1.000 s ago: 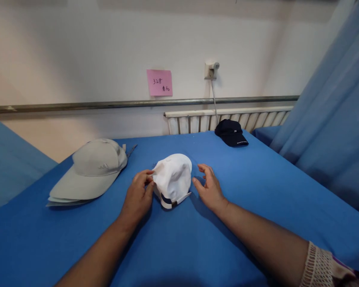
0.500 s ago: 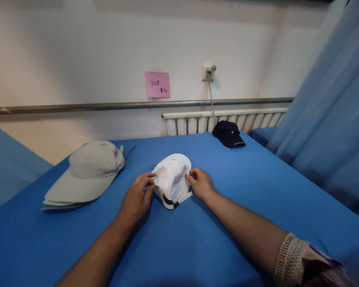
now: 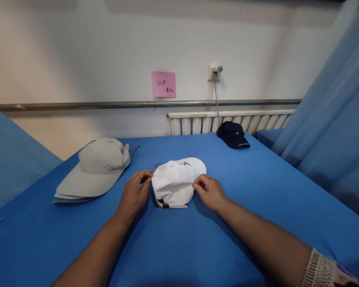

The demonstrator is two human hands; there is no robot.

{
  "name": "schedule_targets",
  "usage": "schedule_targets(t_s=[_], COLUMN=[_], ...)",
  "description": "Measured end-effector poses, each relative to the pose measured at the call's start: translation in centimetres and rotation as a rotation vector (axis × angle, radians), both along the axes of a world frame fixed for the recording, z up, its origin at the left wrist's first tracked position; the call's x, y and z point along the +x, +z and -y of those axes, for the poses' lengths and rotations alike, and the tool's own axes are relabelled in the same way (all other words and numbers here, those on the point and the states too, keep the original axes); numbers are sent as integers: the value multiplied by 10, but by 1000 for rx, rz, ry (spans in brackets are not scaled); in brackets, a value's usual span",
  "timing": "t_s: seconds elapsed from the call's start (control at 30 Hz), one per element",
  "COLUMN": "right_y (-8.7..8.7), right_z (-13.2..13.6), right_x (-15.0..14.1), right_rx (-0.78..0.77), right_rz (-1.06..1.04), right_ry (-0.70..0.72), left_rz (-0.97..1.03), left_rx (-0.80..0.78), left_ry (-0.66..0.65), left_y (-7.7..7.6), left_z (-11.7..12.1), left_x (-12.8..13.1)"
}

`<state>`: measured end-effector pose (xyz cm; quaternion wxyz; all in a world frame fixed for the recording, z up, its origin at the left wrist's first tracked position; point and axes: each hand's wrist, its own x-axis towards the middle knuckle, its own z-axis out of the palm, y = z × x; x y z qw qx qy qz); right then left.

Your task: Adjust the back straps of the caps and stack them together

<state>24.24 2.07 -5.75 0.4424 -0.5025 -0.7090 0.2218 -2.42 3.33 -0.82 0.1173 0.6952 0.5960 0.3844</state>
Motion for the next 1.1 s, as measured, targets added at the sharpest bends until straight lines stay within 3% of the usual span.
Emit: schedule_targets(t_s=[0.2,0.43,0.57,0.73,0.87,1.0,1.1], right_y=[1,2,3,6,5,2,0], right_z=[0,3,5,10,10,3,-3], right_x=[-2,-3,-4,-4,-5,0,7], right_rx=[-38,-16,5,70,67,66,-30], right_rz=[8,3,31,109,96,73,79], right_ry=[43,94,112,116,22,-118,-203], left_rz=[158,-11,1,60,48,-90,-122], left_rx=[-50,-7,33,103,-104,-280,-315], left_ry=[13,-85,-61,63,151,126,72], left_y=[6,13,11,12,21,27,23], left_z=[9,12,12,9,10,14,16], left_x=[11,15,12,8,1,-6,-3])
